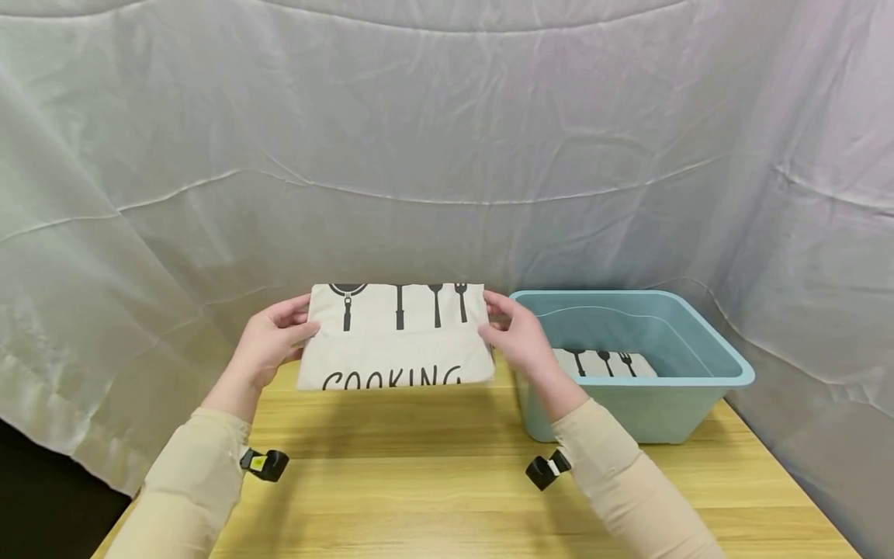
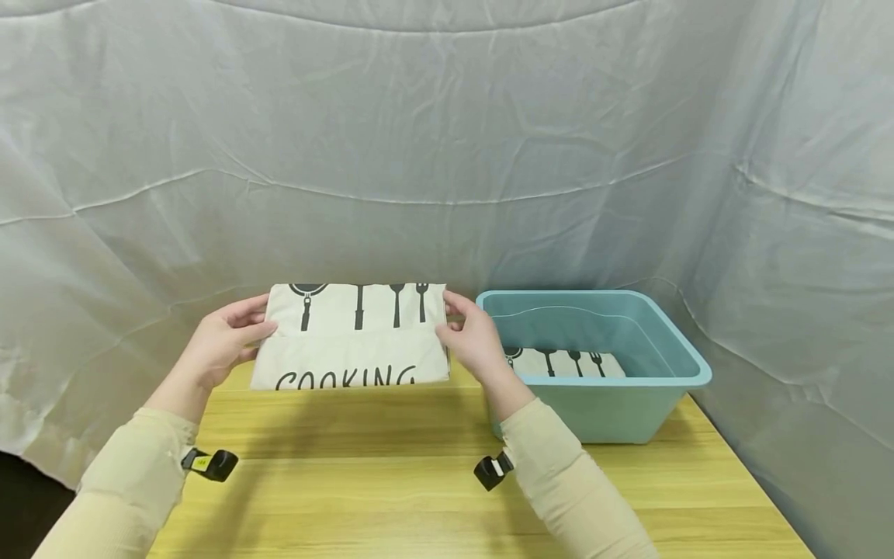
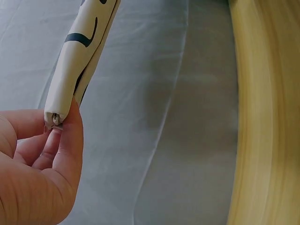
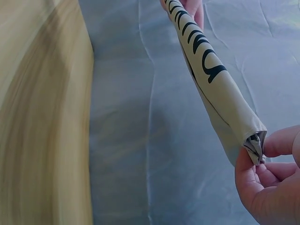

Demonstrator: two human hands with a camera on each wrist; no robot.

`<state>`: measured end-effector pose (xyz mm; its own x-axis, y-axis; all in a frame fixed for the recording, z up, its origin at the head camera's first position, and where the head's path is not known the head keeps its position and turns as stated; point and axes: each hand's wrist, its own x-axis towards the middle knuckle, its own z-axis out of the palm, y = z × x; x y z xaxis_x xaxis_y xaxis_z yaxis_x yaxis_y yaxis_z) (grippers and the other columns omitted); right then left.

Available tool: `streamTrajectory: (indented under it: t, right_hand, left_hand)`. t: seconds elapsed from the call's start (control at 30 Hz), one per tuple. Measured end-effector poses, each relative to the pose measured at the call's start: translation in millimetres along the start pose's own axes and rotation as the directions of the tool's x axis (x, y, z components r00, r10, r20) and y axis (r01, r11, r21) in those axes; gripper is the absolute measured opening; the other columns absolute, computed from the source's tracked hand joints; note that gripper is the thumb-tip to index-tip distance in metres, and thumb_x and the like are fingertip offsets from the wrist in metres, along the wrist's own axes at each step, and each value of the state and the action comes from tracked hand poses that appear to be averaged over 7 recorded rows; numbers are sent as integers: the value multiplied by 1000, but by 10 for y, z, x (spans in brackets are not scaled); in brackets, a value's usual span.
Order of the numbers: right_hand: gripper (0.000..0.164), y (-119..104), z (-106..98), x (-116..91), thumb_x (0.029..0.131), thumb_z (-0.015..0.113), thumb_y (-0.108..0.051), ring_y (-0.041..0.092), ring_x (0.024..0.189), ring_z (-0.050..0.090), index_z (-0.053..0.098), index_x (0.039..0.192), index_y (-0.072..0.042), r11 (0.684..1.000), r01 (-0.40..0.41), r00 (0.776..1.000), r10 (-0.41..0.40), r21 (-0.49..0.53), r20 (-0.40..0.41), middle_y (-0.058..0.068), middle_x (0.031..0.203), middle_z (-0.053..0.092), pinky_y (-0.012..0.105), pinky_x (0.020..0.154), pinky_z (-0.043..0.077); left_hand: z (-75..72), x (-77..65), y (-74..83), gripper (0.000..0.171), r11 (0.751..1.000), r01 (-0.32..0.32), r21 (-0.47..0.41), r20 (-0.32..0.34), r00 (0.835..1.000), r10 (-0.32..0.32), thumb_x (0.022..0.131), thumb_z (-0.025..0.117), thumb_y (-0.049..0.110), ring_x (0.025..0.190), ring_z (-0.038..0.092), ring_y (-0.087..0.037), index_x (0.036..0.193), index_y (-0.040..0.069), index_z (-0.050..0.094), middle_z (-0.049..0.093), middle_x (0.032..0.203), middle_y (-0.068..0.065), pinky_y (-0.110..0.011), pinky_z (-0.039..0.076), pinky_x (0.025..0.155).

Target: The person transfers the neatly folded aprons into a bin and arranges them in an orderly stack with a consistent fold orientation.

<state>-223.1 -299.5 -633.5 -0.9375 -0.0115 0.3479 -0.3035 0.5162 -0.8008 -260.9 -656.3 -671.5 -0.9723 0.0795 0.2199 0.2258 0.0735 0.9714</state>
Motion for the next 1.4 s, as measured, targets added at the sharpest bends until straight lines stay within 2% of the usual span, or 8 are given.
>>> streamTrajectory:
  t: [0.2, 0.53, 0.77, 0.93, 1.17, 1.4]
  right_hand:
    - [57, -12, -162, -5, 89, 63, -2, 33, 100, 60, 49, 144, -1, 1000, 7, 1000, -7, -26, -8, 20, 123, 58, 26, 75, 50]
    - [56, -10, -463, -7, 92, 61, -4, 37, 110, 58, 45, 146, -1, 998, -25, 1000, 24, -66, -17, 23, 130, 55, 38, 84, 53]
    - [56, 37, -701, -1, 94, 61, -4, 36, 112, 58, 44, 147, 0, 994, -46, 999, 44, -96, -27, 23, 132, 54, 28, 81, 50]
    - [55, 72, -915, -25, 94, 60, -4, 37, 114, 58, 43, 147, 2, 993, -47, 998, 43, -110, -39, 25, 133, 54, 20, 78, 49]
    - [53, 150, -1253, -74, 96, 60, -7, 37, 117, 53, 44, 146, 3, 983, -50, 997, 38, -179, -69, 26, 135, 54, 15, 77, 45]
    - [53, 243, -1583, -126, 99, 59, -11, 28, 114, 50, 42, 147, 4, 975, -84, 992, 62, -207, -110, 27, 135, 51, 11, 71, 47]
  left_hand:
    - [135, 31, 79, 59, 1000, 5, -4, 9, 1000, -4, 95, 64, 3, 79, 59, -4, 149, 1, 41, 57, 97, 4, -26, 55, 68]
    - [396, 135, 232, 58, 1000, -7, -12, 54, 999, 8, 95, 64, 2, 84, 58, -8, 149, 3, 43, 56, 102, -3, -27, 55, 70]
    - [614, 208, 321, 56, 999, 20, -42, 103, 995, -15, 96, 62, 1, 88, 60, -14, 149, 3, 43, 56, 110, -10, -29, 56, 73]
    - [823, 252, 403, 55, 997, 44, -62, 135, 990, -35, 96, 61, 0, 88, 61, -16, 149, 4, 43, 56, 112, -11, -33, 57, 75]
    - [1152, 304, 524, 57, 994, 55, -90, 186, 982, -37, 95, 60, -3, 91, 59, -19, 149, 3, 43, 55, 110, -11, -38, 57, 78]
    - [1512, 393, 568, 57, 981, 85, -173, 232, 972, -43, 94, 59, -6, 95, 60, -21, 148, 3, 44, 57, 116, -14, -40, 58, 79]
